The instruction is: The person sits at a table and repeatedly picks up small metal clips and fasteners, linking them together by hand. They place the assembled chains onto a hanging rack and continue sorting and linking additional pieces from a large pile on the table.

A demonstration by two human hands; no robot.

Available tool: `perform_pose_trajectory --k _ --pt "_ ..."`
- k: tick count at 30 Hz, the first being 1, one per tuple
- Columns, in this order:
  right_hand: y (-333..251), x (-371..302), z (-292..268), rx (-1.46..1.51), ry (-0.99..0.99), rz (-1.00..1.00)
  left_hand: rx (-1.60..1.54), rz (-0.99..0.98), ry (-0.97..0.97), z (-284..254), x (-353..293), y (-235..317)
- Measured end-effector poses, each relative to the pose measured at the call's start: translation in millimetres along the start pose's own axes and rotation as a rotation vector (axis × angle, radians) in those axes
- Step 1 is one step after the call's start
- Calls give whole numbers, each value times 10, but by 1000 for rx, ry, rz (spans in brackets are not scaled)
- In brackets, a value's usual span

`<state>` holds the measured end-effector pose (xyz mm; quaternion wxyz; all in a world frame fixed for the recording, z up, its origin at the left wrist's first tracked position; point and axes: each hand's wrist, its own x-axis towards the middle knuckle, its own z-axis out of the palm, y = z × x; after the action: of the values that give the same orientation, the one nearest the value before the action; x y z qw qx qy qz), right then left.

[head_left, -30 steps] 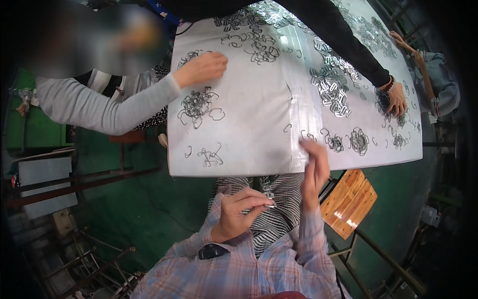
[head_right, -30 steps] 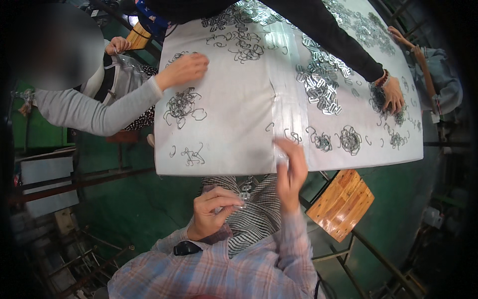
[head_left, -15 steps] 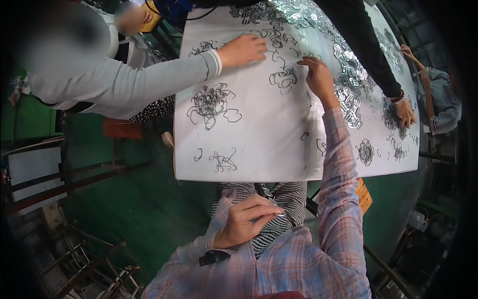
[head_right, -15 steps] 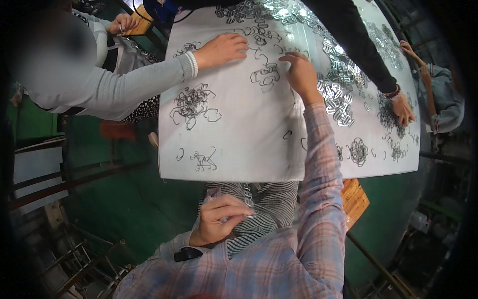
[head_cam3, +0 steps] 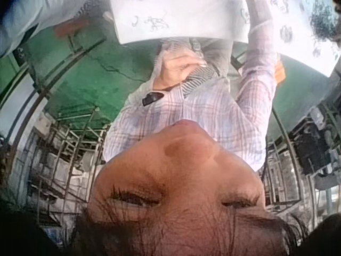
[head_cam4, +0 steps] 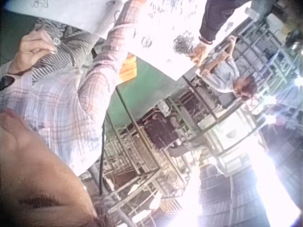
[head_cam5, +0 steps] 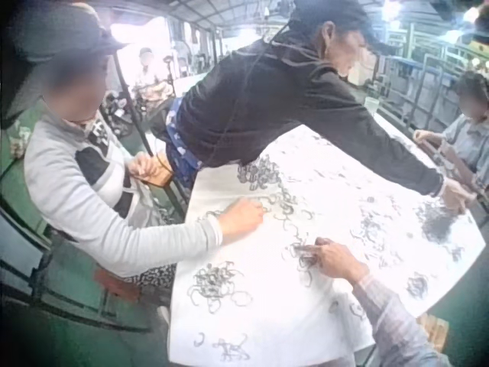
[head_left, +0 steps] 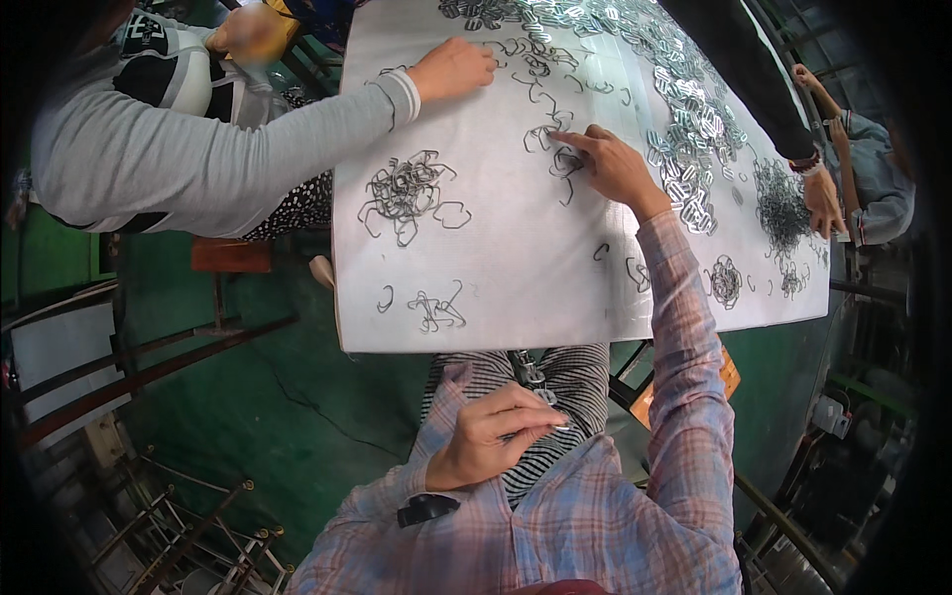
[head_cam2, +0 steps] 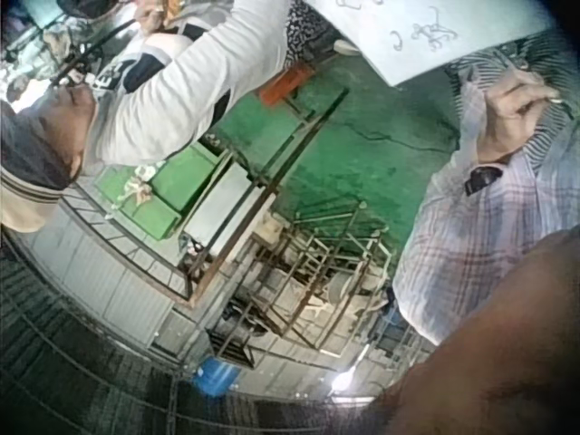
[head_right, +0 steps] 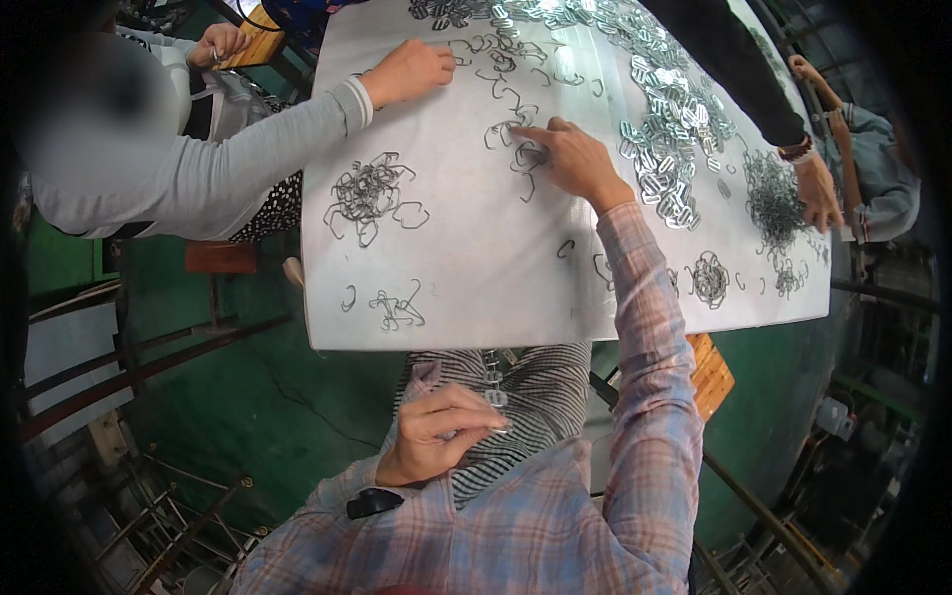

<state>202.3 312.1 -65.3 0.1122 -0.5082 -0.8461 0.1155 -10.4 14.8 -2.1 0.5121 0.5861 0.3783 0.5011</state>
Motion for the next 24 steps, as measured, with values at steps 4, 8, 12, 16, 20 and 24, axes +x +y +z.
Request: perform_pose_trajectory --k 4,8,12,16,20,24 --pt "200 105 -55 106 153 165 13 9 -16 18 15 35" --pt "245 190 99 178 237 170 -5 -2 -30 47 7 24" --pt "158 288 245 249 215 63 -3 11 -36 91 3 31" --pt "286 464 399 119 92 -19 40 -48 -52 125 -26 84" --pt "267 373 440 -46 -2 -36 123 -12 -22 202 -67 77" --pt "181 42 399 -58 96 52 243 -15 46 260 -73 131"
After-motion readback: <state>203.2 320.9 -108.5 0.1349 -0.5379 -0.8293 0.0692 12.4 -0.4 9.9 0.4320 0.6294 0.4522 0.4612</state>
